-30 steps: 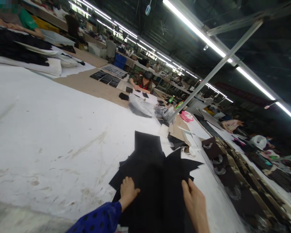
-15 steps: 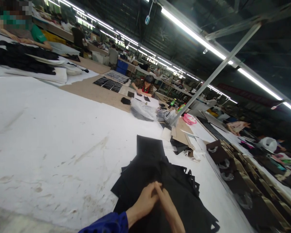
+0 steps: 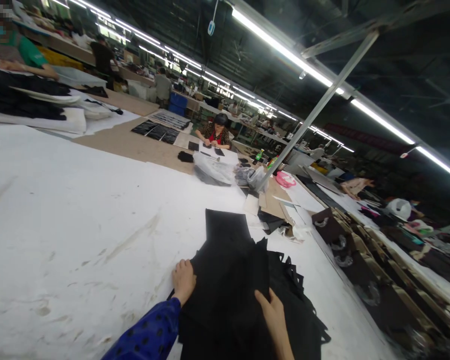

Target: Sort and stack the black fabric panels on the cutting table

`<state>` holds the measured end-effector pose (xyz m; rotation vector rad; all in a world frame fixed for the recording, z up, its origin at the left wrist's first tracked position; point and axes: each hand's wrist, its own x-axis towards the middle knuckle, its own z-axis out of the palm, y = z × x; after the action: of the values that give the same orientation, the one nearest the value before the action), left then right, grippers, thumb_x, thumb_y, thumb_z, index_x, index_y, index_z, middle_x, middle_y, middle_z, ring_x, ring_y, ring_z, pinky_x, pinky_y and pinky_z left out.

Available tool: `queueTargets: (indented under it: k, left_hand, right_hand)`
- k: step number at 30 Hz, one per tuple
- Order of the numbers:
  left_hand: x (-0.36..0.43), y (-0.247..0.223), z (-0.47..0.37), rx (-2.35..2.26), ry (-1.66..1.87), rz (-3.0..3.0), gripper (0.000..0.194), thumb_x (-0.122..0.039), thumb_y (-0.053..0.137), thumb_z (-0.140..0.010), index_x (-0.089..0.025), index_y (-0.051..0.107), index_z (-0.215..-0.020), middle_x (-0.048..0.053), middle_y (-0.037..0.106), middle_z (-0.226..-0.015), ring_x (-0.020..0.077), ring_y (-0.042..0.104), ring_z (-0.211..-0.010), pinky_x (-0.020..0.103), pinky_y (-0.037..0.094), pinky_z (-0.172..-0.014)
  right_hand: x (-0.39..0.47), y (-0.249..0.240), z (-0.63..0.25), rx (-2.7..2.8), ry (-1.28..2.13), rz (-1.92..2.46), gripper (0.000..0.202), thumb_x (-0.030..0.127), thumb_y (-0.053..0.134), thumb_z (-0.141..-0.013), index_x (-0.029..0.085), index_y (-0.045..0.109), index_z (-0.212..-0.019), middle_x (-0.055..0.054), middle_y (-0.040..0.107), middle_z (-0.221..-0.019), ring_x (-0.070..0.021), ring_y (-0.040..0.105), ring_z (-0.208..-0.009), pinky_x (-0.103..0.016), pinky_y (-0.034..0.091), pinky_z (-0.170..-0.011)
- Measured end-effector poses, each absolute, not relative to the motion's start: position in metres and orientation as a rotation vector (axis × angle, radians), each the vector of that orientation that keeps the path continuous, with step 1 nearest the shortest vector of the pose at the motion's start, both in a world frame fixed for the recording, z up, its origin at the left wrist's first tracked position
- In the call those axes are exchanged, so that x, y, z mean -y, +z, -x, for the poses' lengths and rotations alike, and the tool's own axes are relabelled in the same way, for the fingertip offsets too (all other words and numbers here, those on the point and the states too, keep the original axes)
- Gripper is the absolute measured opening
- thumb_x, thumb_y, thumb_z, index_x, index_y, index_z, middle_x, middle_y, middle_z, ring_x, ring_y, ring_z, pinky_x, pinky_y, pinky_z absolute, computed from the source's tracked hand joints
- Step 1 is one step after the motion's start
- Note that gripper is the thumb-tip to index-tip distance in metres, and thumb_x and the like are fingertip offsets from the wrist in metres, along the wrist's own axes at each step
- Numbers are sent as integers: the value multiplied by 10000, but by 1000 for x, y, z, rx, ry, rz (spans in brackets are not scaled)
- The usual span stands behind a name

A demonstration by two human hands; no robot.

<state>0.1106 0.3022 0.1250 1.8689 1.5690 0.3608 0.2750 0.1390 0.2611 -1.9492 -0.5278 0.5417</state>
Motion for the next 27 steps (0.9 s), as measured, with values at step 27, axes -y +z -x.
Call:
queueTargets:
  k: [27]
  left_hand:
    - [-324, 154, -110, -1299, 641, -1592, 100, -228, 569, -780, -174, 647, -810, 48, 705, -852, 202, 648, -850, 284, 463, -781]
  right_hand:
    - [-150, 252, -261, 627, 516, 2028, 507, 385, 588, -680, 56, 683, -1054, -151, 711, -1002, -333, 632, -991, -367, 475, -861]
